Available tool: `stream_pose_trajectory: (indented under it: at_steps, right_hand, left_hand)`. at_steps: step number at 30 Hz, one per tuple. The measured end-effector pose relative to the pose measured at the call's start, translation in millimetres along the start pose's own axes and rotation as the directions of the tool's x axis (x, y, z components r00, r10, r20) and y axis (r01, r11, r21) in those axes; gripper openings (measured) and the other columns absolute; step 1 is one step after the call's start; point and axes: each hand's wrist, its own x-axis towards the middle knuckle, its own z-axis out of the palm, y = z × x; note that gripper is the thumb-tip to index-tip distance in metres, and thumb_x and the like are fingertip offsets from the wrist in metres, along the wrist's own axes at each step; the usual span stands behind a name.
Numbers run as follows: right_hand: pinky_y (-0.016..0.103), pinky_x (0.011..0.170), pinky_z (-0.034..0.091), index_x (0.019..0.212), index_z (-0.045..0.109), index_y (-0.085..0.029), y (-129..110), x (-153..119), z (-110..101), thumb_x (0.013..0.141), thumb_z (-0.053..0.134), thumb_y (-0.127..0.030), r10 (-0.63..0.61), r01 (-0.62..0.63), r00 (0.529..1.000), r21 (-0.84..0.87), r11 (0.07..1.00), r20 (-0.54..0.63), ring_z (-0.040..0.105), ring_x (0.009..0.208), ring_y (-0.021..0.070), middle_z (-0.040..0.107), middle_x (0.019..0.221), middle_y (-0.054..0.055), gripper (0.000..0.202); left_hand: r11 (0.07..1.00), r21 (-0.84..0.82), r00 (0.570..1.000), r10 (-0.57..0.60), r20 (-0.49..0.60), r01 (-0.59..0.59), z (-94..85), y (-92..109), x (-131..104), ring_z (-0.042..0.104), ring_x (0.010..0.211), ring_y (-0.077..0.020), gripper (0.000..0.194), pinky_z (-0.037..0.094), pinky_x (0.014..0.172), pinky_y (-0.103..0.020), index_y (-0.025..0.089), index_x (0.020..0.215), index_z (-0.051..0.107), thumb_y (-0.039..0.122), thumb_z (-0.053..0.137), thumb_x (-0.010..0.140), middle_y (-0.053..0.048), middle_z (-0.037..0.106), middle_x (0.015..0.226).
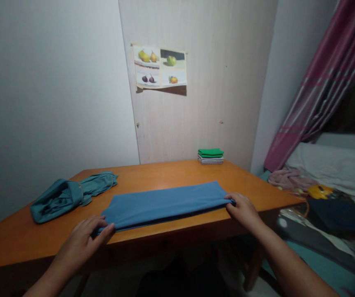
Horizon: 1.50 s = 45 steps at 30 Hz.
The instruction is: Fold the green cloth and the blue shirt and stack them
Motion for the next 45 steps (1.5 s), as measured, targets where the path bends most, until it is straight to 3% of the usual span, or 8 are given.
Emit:
stream_pose_trajectory:
  at_steps: [8, 13, 18, 25, 32, 39, 41, 45]
  right_hand:
    - [0.034, 0.092, 0.043, 0.095, 0.07, -0.022, 13.9, -1.5, -3.6, 0.083, 0.049, -0.021, 0.084, -0.076, 0.993, 0.092, 0.993, -0.088, 0.062, 0.104, 0.0248, 0.072, 0.105, 0.006, 0.024]
    - [0.033, 0.079, 0.041, 0.078, 0.068, -0.022, 0.9, -3.9, -9.1, 0.092, 0.046, -0.042, 0.116, -0.114, 0.991, 0.036, 0.993, -0.065, 0.061, 0.09, 0.0245, 0.071, 0.087, 0.007, 0.032]
    - [0.036, 0.078, 0.038, 0.072, 0.065, -0.022, -22.9, -4.2, -15.6, 0.091, 0.046, -0.061, 0.16, -0.157, 0.987, -0.101, 0.982, 0.015, 0.059, 0.092, 0.0273, 0.07, 0.089, 0.009, 0.047]
    - [0.037, 0.081, 0.037, 0.09, 0.069, -0.022, -37.9, 2.7, -19.2, 0.088, 0.051, -0.043, 0.157, -0.135, 0.985, -0.242, 0.961, 0.075, 0.057, 0.104, 0.0302, 0.069, 0.104, 0.01, 0.028]
    - [0.033, 0.069, 0.035, 0.096, 0.064, -0.021, -44.1, 0.5, -25.0, 0.093, 0.042, -0.037, 0.132, -0.112, 0.989, -0.254, 0.961, 0.064, 0.061, 0.09, 0.0262, 0.07, 0.095, 0.011, 0.028]
    - [0.03, 0.061, 0.035, 0.112, 0.06, -0.021, -37.5, 15.0, -18.1, 0.092, 0.044, -0.042, 0.202, -0.198, 0.978, -0.056, 0.979, 0.062, 0.064, 0.078, 0.0246, 0.07, 0.086, 0.008, 0.033]
    - [0.029, 0.064, 0.04, 0.122, 0.057, -0.02, -32.4, 22.5, -10.4, 0.088, 0.051, -0.043, 0.18, -0.183, 0.981, 0.027, 0.983, 0.073, 0.065, 0.079, 0.024, 0.07, 0.089, 0.008, 0.041]
    - [0.031, 0.077, 0.048, 0.137, 0.052, -0.016, -28.3, 36.2, -2.3, 0.08, 0.056, -0.026, 0.052, -0.058, 0.998, 0.139, 0.989, 0.047, 0.067, 0.092, 0.0242, 0.071, 0.106, 0.012, 0.058]
  left_hand:
    - [0.999, -0.045, 0.999, -0.027, -0.027, 0.026, 1.8, 0.0, 3.8, 0.069, 0.099, -0.03, 0.048, 0.055, 0.086, -0.039, 0.027, 0.088, 0.073, 0.069, 0.05, 0.083, -0.006, 0.076, 0.1]
    - [1.0, 0.009, 1.0, -0.003, -0.014, 0.003, 3.2, 13.4, 7.2, 0.067, 0.099, -0.0291, 0.048, 0.051, 0.089, -0.039, 0.023, 0.089, 0.072, 0.065, 0.048, 0.087, -0.009, 0.074, 0.1]
    - [0.997, 0.072, 1.0, -0.007, -0.013, 0.008, 11.7, 19.7, 8.2, 0.065, 0.1, -0.0302, 0.046, 0.048, 0.089, -0.041, 0.023, 0.09, 0.07, 0.062, 0.046, 0.089, -0.009, 0.073, 0.102]
    - [0.989, 0.146, 0.999, -0.038, 0.017, 0.035, 11.3, 23.0, 8.0, 0.064, 0.104, -0.0303, 0.042, 0.047, 0.088, -0.04, 0.024, 0.093, 0.07, 0.059, 0.047, 0.089, -0.008, 0.072, 0.106]
    - [0.969, 0.245, 1.0, -0.019, -0.006, 0.02, 7.6, 33.2, 14.6, 0.062, 0.105, -0.0302, 0.04, 0.044, 0.089, -0.043, 0.024, 0.094, 0.069, 0.055, 0.044, 0.092, -0.009, 0.072, 0.108]
    - [0.989, 0.145, 0.998, 0.026, 0.058, -0.035, 5.7, 56.2, 49.8, 0.064, 0.099, -0.025, 0.042, 0.048, 0.088, -0.034, 0.022, 0.094, 0.067, 0.051, 0.037, 0.096, -0.009, 0.07, 0.102]
    - [0.991, 0.122, 0.993, 0.035, 0.115, -0.049, 12.3, 59.4, 59.0, 0.064, 0.104, -0.0258, 0.044, 0.047, 0.093, -0.036, 0.02, 0.1, 0.068, 0.05, 0.036, 0.096, -0.011, 0.07, 0.108]
    - [0.99, 0.134, 0.973, 0.005, 0.232, -0.037, 28.9, 64.1, 68.2, 0.054, 0.129, -0.0296, 0.058, 0.037, 0.111, -0.041, 0.015, 0.126, 0.063, 0.055, 0.033, 0.096, -0.017, 0.061, 0.137]
